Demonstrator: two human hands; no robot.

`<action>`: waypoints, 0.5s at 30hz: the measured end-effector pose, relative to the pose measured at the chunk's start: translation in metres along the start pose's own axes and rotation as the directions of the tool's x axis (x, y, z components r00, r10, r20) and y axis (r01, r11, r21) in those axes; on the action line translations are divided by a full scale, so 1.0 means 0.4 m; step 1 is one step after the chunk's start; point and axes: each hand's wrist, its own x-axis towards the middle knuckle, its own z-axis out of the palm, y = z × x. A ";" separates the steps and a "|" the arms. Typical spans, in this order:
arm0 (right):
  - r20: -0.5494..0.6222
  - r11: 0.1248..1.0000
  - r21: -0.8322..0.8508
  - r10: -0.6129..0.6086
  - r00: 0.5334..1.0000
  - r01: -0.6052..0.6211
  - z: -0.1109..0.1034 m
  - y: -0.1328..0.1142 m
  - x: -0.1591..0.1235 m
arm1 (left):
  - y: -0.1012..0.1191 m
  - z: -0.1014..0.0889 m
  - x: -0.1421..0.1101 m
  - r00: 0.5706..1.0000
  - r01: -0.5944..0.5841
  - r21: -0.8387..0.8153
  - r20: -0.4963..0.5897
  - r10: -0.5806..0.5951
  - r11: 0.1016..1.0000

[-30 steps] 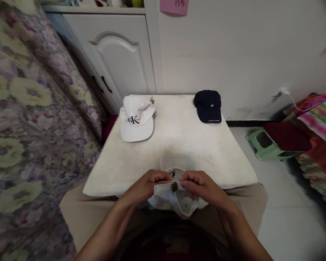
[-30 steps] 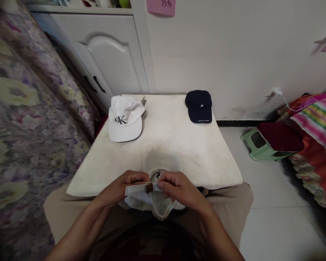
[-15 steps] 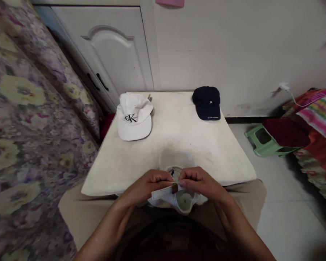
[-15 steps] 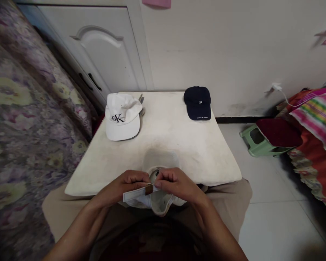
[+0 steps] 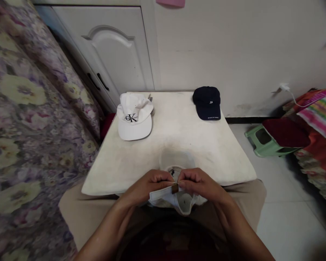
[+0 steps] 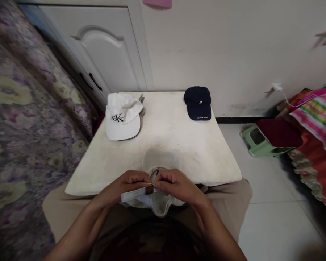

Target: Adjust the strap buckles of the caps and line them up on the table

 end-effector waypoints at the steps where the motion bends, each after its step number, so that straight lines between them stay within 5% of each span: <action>1: -0.002 1.000 -0.001 -0.001 1.000 0.001 0.000 0.001 0.000 | 0.001 0.001 0.000 1.000 0.006 -0.002 -0.007 -0.006 1.000; 15: -0.153 0.993 -0.106 0.033 0.988 -0.049 0.015 -0.004 0.004 | 0.007 0.016 0.001 0.999 0.007 -0.022 -0.053 -0.008 1.000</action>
